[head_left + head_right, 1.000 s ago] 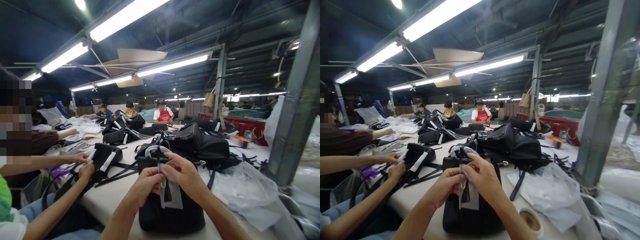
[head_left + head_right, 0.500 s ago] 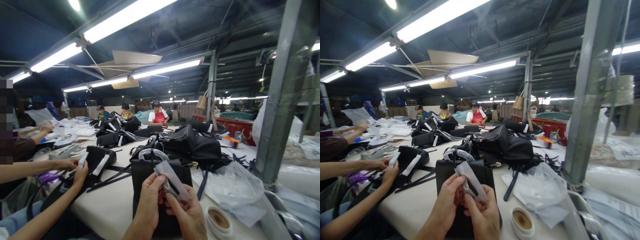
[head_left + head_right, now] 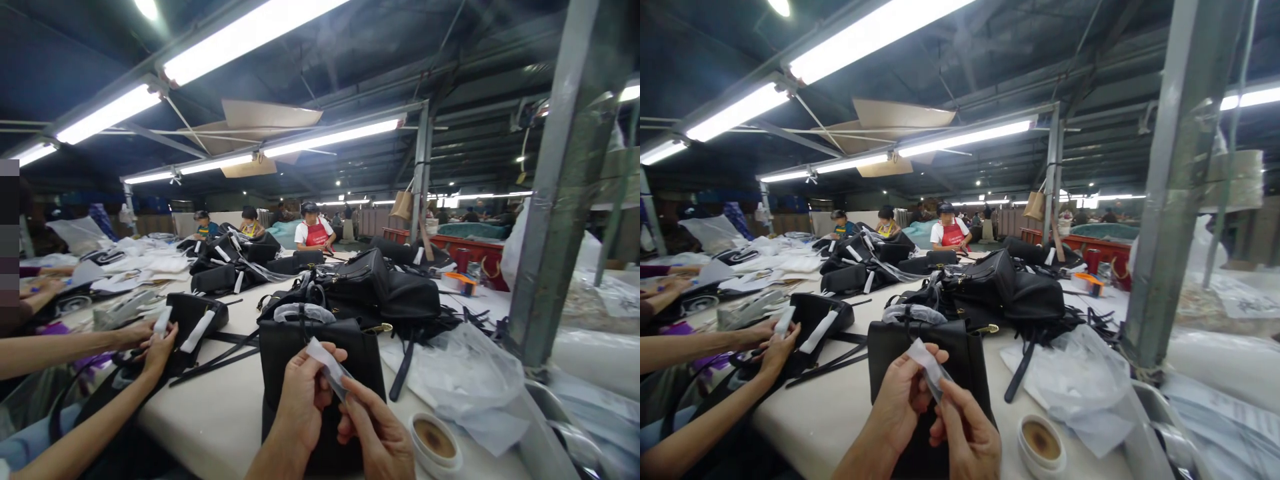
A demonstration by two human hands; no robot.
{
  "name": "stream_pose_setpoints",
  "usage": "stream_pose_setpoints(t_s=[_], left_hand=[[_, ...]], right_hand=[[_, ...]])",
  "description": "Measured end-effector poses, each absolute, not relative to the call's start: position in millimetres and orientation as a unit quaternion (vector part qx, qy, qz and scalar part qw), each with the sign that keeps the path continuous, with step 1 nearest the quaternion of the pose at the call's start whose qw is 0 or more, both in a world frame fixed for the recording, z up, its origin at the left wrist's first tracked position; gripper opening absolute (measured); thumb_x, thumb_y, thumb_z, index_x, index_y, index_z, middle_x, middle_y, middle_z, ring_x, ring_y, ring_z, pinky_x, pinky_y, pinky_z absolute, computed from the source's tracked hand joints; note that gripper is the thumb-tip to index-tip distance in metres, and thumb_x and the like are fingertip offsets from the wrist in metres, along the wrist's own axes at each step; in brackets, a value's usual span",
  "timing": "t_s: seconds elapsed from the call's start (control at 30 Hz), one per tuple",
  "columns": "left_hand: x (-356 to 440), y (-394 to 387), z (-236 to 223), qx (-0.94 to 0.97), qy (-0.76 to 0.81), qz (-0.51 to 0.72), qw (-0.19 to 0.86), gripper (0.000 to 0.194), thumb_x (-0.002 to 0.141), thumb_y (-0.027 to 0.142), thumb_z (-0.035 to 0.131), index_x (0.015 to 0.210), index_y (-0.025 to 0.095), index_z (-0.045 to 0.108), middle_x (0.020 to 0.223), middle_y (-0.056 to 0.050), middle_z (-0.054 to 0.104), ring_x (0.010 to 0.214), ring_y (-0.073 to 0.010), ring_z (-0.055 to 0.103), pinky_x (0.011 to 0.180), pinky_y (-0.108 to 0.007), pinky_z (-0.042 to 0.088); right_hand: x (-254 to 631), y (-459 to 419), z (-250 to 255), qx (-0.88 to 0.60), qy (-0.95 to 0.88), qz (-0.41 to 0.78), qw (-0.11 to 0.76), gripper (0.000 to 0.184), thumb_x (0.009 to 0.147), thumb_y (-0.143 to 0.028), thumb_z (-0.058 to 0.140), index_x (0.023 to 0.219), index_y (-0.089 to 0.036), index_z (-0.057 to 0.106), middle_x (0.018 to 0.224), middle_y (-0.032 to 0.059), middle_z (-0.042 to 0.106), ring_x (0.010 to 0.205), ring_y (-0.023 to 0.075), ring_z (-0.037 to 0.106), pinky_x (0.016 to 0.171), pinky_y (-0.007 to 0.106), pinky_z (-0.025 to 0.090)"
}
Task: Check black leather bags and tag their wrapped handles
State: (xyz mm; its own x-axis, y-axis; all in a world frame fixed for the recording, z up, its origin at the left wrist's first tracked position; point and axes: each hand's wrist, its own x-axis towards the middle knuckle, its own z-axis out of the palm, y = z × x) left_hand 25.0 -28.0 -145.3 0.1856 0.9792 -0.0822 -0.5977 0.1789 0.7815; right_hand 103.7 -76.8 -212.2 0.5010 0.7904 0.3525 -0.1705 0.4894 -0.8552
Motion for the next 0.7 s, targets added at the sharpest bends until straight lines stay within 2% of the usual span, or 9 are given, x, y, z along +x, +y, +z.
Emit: stream_pose_setpoints(t_s=[0.13, 0.23, 0.37, 0.53, 0.6, 0.7], left_hand=[[24, -26, -146, 0.319, 0.316, 0.541, 0.711, 0.027, 0.058, 0.023, 0.072, 0.082, 0.012, 0.066, 0.08, -0.012, 0.077, 0.037, -0.0012, 0.033, 0.035, -0.014, 0.019], [21, -24, -147, 0.331, 0.33, 0.53, 0.708, 0.029, 0.059, 0.023, 0.072, 0.085, 0.012, 0.067, 0.081, -0.012, 0.077, 0.037, -0.0014, 0.034, 0.036, -0.014, 0.021], [14, -22, -145, 0.374, 0.32, 0.503, 0.71, 0.03, 0.064, 0.031, 0.073, 0.085, 0.01, 0.069, 0.084, -0.015, 0.076, 0.04, -0.002, 0.037, 0.037, -0.013, 0.016], [3, -26, -142, 0.421, 0.248, 0.468, 0.737, 0.046, 0.073, 0.048, 0.067, 0.093, 0.007, 0.069, 0.092, -0.019, 0.075, 0.045, -0.0048, 0.045, 0.041, -0.017, 0.029], [1, -28, -145, 0.446, 0.23, 0.484, 0.717, 0.041, 0.073, 0.046, 0.07, 0.092, 0.01, 0.067, 0.093, -0.017, 0.075, 0.043, -0.003, 0.041, 0.044, -0.018, 0.032], [2, -29, -152, 0.477, 0.262, 0.527, 0.653, 0.031, 0.07, 0.037, 0.076, 0.082, 0.013, 0.062, 0.086, -0.011, 0.076, 0.04, -0.0015, 0.036, 0.043, -0.018, 0.029]], right_hand=[[109, -76, -221, -0.402, -0.538, 0.182, 0.718, 0.028, 0.086, -0.045, 0.06, 0.1, -0.028, 0.077, 0.065, 0.0016, 0.057, 0.051, 0.0136, 0.056, 0.046, 0.023, 0.048], [112, -73, -227, -0.426, -0.589, 0.114, 0.677, 0.03, 0.09, -0.043, 0.053, 0.105, -0.03, 0.076, 0.072, 0.0055, 0.062, 0.058, 0.0161, 0.06, 0.051, 0.024, 0.051], [118, -70, -231, -0.427, -0.627, 0.058, 0.649, 0.033, 0.094, -0.039, 0.046, 0.111, -0.03, 0.074, 0.072, 0.0072, 0.064, 0.062, 0.0177, 0.062, 0.057, 0.024, 0.053], [124, -69, -228, -0.433, -0.627, 0.025, 0.647, 0.032, 0.094, -0.033, 0.047, 0.109, -0.025, 0.075, 0.072, 0.008, 0.064, 0.06, 0.0162, 0.061, 0.056, 0.023, 0.052], [122, -69, -226, -0.429, -0.633, 0.017, 0.645, 0.032, 0.094, -0.031, 0.047, 0.11, -0.025, 0.074, 0.071, 0.0075, 0.063, 0.059, 0.0155, 0.06, 0.057, 0.023, 0.052], [117, -68, -226, -0.421, -0.651, 0.007, 0.632, 0.035, 0.095, -0.03, 0.044, 0.114, -0.025, 0.072, 0.07, 0.0073, 0.062, 0.059, 0.0159, 0.061, 0.057, 0.023, 0.053]])
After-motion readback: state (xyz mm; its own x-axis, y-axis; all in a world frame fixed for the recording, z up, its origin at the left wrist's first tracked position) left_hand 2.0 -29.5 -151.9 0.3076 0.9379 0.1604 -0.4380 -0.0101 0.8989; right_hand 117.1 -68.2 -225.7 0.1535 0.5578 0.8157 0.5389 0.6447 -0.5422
